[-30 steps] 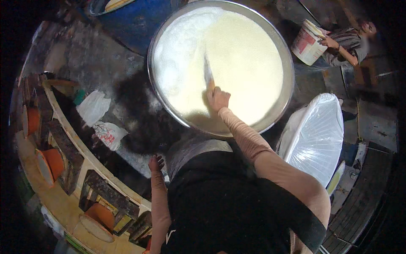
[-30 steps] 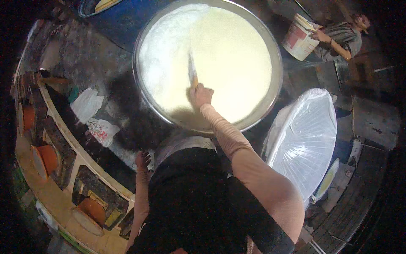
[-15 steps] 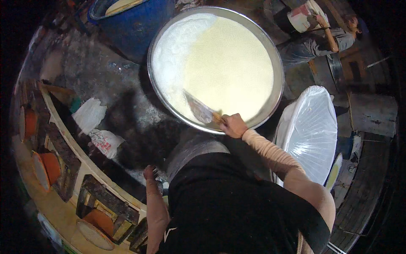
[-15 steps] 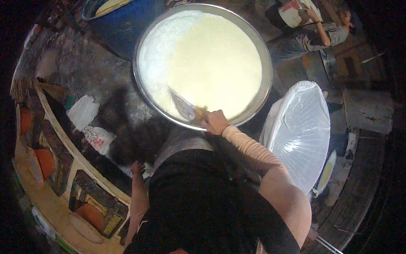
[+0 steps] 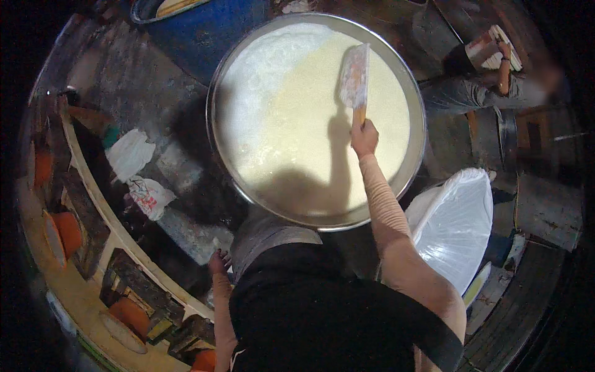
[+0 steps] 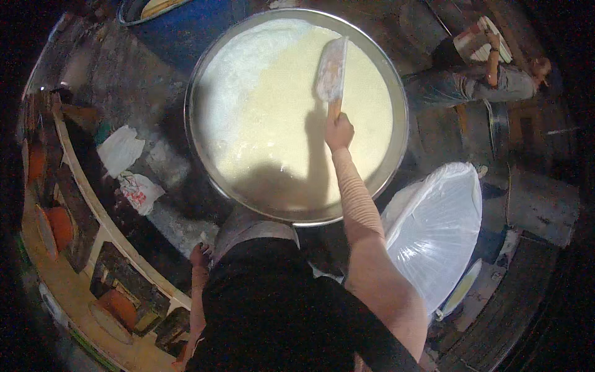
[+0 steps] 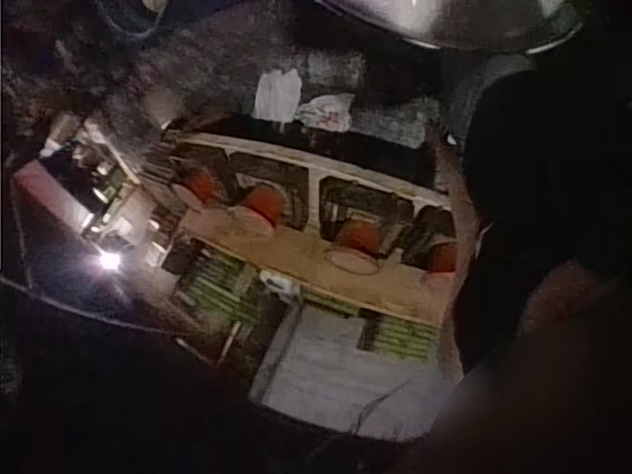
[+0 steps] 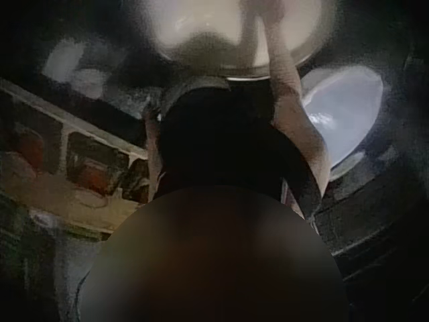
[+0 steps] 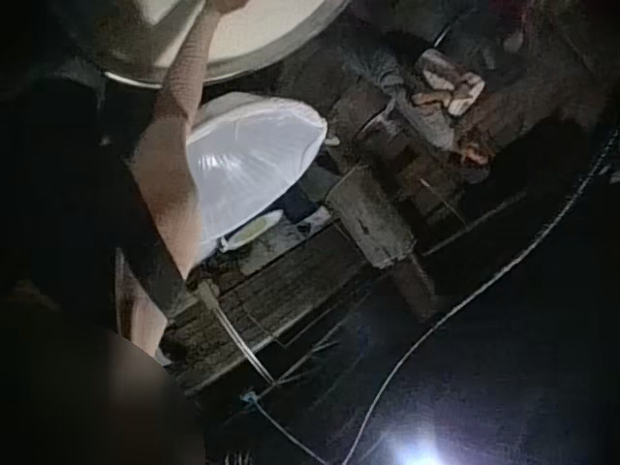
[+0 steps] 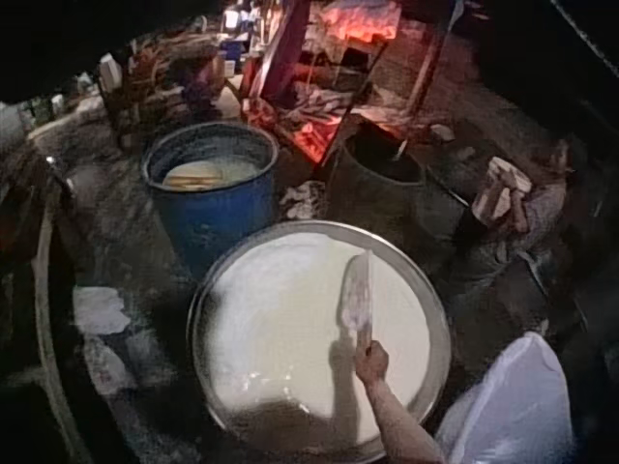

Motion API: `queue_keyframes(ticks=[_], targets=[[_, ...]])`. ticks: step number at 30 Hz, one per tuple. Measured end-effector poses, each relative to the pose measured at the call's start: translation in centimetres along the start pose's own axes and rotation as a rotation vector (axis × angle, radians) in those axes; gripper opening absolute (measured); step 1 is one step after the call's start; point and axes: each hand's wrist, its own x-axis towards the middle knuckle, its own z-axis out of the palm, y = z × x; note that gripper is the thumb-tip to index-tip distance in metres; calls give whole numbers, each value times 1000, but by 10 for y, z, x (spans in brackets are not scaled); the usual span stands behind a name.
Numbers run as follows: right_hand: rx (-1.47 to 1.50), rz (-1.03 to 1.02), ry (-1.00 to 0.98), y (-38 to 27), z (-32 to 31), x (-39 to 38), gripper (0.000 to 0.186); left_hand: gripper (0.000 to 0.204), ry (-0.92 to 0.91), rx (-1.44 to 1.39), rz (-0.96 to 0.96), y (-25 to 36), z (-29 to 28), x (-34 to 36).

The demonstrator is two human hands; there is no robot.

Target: The person stirs a large vat of white liquid using a wooden paddle and scoops liquid between containers with a bowl during food processing.

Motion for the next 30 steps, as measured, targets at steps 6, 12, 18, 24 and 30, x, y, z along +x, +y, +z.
queue_keyframes(ticks=[6, 12, 18, 24, 30], targets=[[-232, 60, 28, -20, 73, 62, 37, 32, -30, -101, 45, 53, 27, -26], [-281, -145, -129, -51, 97, -4, 37, 38, -173, 36, 311, 9, -31, 16], [-321, -360, -145, -34, 94, -89, 27, 41, -43, -46, -17, 30, 9, -18], [-301, -498, -193, -40, 76, -171, 21, 34, -72, -61, -10, 25, -16, 6], [-447, -600, -313, -51, 46, -236, 21, 22, -139, -35, 76, 23, -51, 39]])
